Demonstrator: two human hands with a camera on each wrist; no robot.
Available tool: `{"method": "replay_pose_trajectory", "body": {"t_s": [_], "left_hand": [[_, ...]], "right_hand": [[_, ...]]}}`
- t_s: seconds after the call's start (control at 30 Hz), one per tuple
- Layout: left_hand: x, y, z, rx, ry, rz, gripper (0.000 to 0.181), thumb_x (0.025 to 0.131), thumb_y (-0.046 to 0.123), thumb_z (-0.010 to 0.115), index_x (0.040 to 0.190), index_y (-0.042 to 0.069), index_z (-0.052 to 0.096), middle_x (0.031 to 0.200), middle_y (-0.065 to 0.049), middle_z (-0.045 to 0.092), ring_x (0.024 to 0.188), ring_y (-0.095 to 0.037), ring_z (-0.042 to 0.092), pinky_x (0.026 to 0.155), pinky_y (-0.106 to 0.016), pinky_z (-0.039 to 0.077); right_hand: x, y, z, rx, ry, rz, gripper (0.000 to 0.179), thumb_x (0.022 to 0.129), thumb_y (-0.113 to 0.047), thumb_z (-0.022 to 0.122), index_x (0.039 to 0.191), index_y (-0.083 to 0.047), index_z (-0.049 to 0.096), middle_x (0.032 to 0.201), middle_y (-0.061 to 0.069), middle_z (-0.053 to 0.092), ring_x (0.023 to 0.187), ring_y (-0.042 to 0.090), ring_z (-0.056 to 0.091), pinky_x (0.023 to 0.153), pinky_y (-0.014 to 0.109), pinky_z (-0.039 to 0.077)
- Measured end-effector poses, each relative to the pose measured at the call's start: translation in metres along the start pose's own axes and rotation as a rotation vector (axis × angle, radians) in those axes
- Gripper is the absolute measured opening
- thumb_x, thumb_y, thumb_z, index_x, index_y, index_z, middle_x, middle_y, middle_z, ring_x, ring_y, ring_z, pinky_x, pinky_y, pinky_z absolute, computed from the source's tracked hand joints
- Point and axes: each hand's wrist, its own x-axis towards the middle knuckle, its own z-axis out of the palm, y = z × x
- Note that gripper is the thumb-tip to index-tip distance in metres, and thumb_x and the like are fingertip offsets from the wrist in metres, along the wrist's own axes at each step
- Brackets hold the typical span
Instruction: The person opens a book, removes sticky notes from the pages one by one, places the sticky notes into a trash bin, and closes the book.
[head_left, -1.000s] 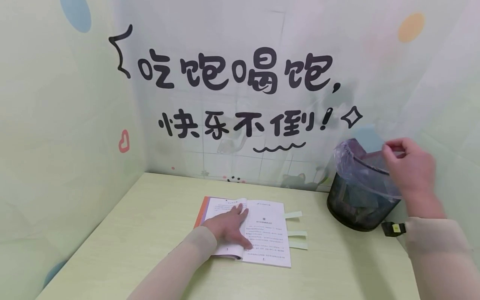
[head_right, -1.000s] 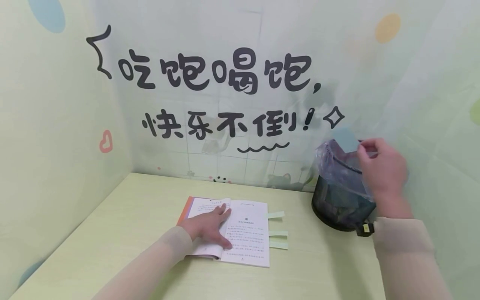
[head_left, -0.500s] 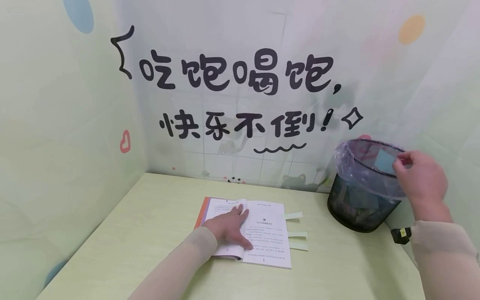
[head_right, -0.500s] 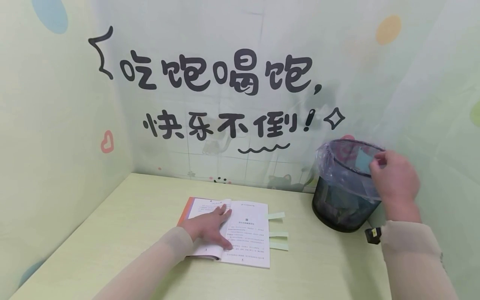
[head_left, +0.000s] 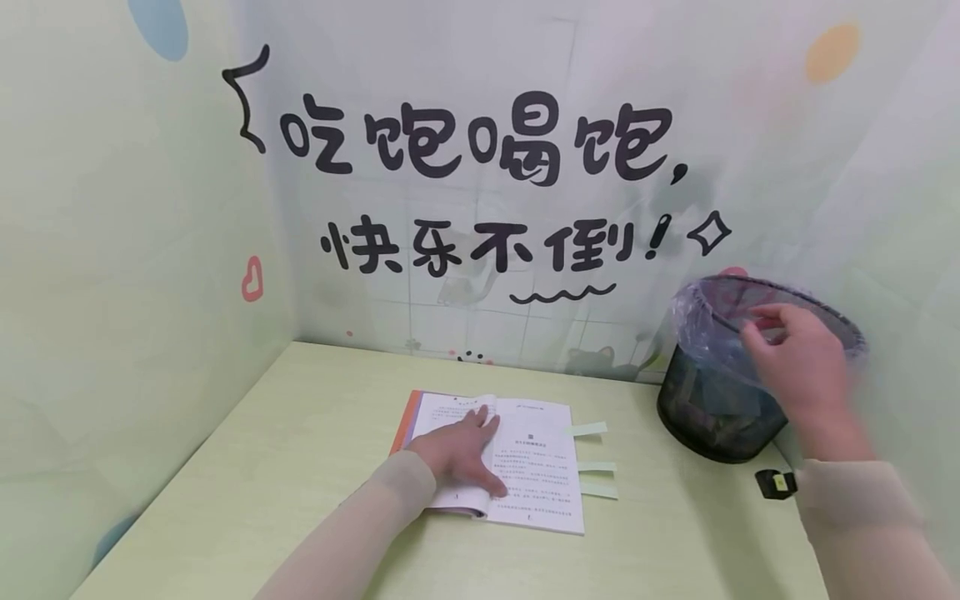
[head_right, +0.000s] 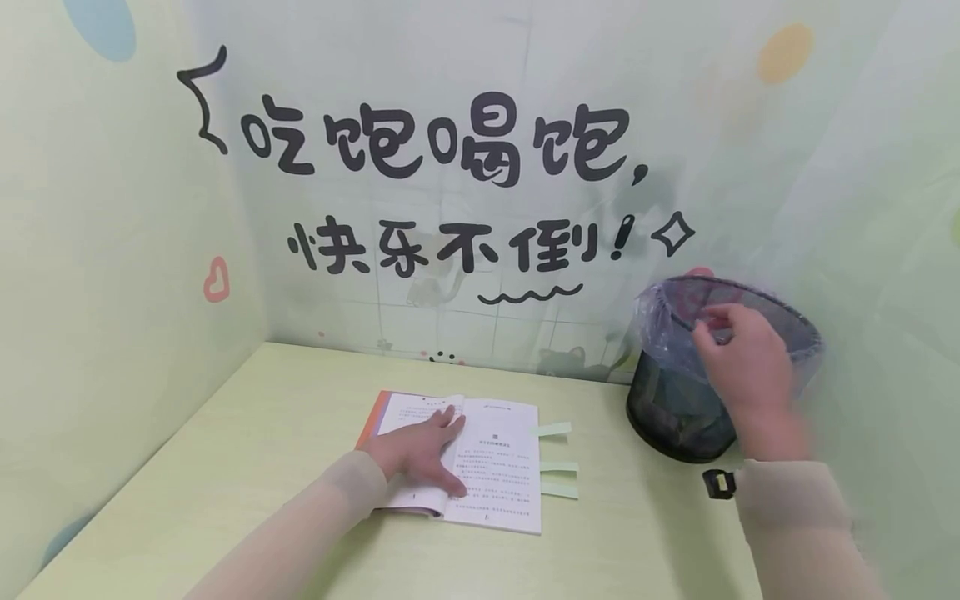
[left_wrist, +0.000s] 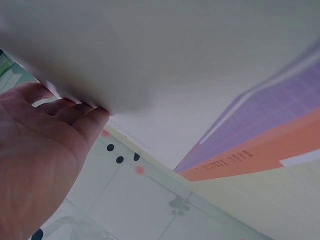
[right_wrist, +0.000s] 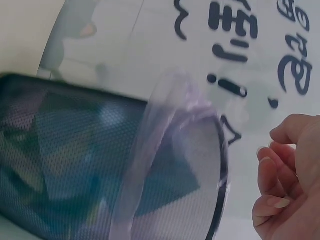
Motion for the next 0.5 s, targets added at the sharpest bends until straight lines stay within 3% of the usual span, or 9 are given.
{"method": "replay_pose_trajectory", "body": {"t_s": [0.13, 0.23, 0.33, 0.5], "left_hand": [[0.001, -0.001, 0.000, -0.011, -0.006, -0.001, 0.122, 0.080, 0.063, 0.091, 0.175, 0.019, 0.030, 0.187, -0.007, 0.016, 0.173, -0.031, 0.018, 0.136, -0.054, 0.032], [0.002, -0.002, 0.001, -0.007, -0.007, 0.003, 0.121, 0.081, 0.063, 0.091, 0.175, 0.019, 0.030, 0.186, -0.007, 0.016, 0.173, -0.031, 0.018, 0.136, -0.053, 0.031], [0.003, -0.002, 0.001, -0.007, -0.007, 0.005, 0.121, 0.080, 0.063, 0.091, 0.175, 0.018, 0.030, 0.186, -0.007, 0.016, 0.173, -0.030, 0.018, 0.137, -0.053, 0.031], [0.005, -0.003, 0.002, -0.001, -0.007, 0.006, 0.123, 0.080, 0.064, 0.091, 0.175, 0.018, 0.030, 0.186, -0.007, 0.016, 0.173, -0.030, 0.018, 0.137, -0.053, 0.031]], "right_hand": [[-0.009, -0.021, 0.023, 0.034, 0.008, -0.105, 0.030, 0.104, -0.020, 0.067, 0.124, 0.001, 0.075, 0.114, 0.025, 0.076, 0.087, 0.038, 0.072, 0.066, 0.036, 0.049], [-0.017, -0.032, 0.047, 0.047, -0.032, -0.172, 0.025, 0.101, -0.015, 0.069, 0.119, 0.000, 0.077, 0.109, 0.023, 0.076, 0.083, 0.035, 0.073, 0.066, 0.039, 0.052], [-0.024, -0.037, 0.071, 0.054, -0.116, -0.193, 0.025, 0.100, -0.013, 0.068, 0.119, -0.001, 0.078, 0.109, 0.020, 0.077, 0.083, 0.031, 0.072, 0.067, 0.043, 0.056], [-0.038, -0.043, 0.112, 0.027, -0.283, -0.185, 0.028, 0.104, -0.019, 0.069, 0.124, -0.002, 0.076, 0.118, 0.018, 0.076, 0.097, 0.034, 0.074, 0.085, 0.057, 0.062]]}}
